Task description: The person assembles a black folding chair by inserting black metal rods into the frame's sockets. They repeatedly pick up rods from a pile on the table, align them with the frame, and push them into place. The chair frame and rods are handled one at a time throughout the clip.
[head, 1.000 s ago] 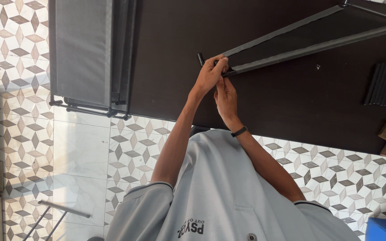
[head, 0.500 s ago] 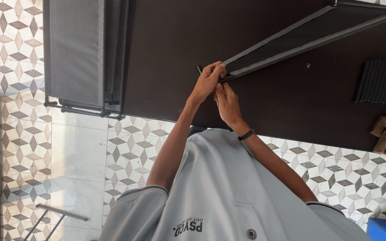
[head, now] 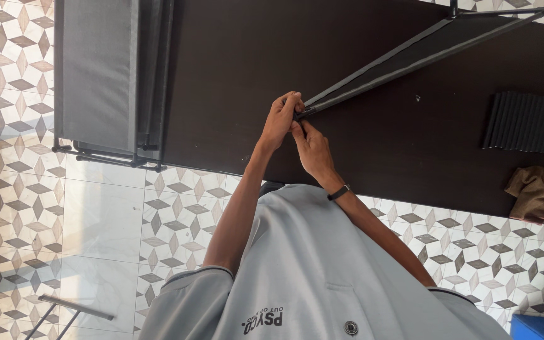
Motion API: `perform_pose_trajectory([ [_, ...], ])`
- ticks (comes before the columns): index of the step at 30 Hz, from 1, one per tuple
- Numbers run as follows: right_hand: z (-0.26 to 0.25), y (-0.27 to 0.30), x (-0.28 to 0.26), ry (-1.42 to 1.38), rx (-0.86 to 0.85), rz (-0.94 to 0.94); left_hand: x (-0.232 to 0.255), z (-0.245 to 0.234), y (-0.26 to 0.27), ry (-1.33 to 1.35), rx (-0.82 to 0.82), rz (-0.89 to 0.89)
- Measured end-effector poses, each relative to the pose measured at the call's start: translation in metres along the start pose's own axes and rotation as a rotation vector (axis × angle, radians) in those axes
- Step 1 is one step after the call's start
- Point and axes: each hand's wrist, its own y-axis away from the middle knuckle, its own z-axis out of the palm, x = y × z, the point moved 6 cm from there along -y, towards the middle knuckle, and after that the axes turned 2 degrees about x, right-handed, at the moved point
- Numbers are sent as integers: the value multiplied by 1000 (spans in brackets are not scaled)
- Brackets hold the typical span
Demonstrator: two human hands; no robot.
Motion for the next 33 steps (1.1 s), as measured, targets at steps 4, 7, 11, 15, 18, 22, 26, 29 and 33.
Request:
perform_pose_trajectory([
  [4, 1, 5, 14, 11, -7, 17, 0, -12, -1, 91, 74, -50],
  [7, -2, 1, 41, 67, 45, 64, 7, -27, -8, 181, 159, -53],
  [11, -14, -11, 105, -240, 233, 232, 7, -45, 0, 306, 266, -87],
  [15, -31, -23, 170, -267, 511, 317, -5, -59, 19, 335, 377, -197],
  [18, -37, -29, 201, -65, 545, 300, -18, -72, 30, 386, 394, -183],
  [22, -31, -27, 232, 34, 441, 380, -60, -102, 43, 391, 388, -132],
  [26, -33, -19, 228, -36, 499, 215, -124, -139, 55, 287, 501, -204],
  [29, -34, -7, 237, -275, 461, 468, -142, -158, 65, -308, 568, -60],
  [33, -47, -5, 223, -269, 395, 423, -155, -162, 79, -898, 676, -246],
])
